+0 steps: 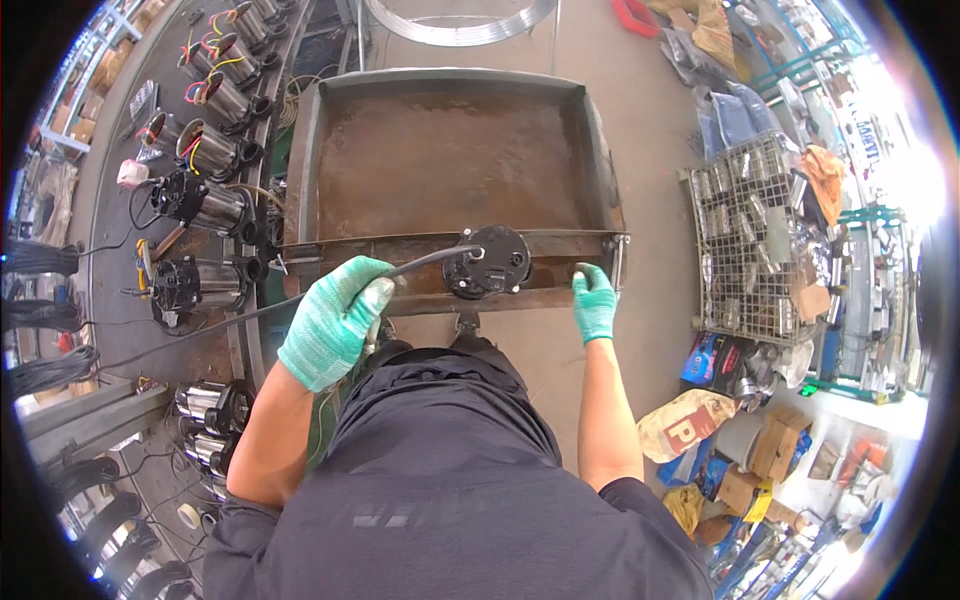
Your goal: The person submerges an electronic pump into a tank of water, rotates it to different sides, and lifts it back out to place it with others on a workbench.
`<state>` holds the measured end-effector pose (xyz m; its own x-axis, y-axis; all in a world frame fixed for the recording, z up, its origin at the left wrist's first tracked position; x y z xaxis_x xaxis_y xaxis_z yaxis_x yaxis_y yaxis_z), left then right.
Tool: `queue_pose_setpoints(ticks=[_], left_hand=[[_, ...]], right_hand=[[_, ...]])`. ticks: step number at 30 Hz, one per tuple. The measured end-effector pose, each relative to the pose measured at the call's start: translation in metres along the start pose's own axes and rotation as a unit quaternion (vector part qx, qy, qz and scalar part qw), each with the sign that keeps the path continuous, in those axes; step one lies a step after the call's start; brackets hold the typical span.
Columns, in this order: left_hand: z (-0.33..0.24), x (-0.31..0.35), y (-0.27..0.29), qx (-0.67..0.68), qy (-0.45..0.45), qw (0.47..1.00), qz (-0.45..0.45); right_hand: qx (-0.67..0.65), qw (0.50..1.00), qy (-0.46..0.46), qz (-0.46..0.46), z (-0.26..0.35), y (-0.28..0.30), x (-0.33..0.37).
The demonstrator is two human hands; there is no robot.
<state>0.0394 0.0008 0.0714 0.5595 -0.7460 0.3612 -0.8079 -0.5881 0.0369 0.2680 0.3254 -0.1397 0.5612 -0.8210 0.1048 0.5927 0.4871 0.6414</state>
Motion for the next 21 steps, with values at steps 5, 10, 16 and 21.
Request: queue_pose_setpoints(ticks=[5, 10, 16, 21], left_hand=[[0.005, 0.003, -0.003, 0.009, -0.008, 1.0, -0.004], [0.029, 0.008, 0.019, 0.117, -0.001, 0.99, -0.084], [0.085, 0.035, 0.109, 0.28, -0.012, 0.925, -0.258], [0.164, 0.03, 0.136, 0.193, 0.071, 0.931, -0.301]], right_hand=[[0.02, 0.995, 0.018, 0.099, -0.002, -0.053, -0.008], [-0.151, 0.948, -0.164, 0.228, 0.01, -0.086, -0.008], [-0.075, 0.983, -0.012, 0.17, 0.099, -0.07, 0.011], [0.098, 0.966, 0.145, 0.19, 0.217, -0.102, 0.06]])
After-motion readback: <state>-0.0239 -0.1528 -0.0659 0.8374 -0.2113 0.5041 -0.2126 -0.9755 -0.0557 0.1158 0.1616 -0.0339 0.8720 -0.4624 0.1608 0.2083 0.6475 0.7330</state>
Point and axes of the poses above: each hand's wrist, its own x-axis away from the middle knuckle, its own y-axis out of the back of the hand, z = x × y, the point moved 3 cm from there along -x, towards the middle knuckle, and after that the axes turned 5 degrees about z, right-handed, at the moved point
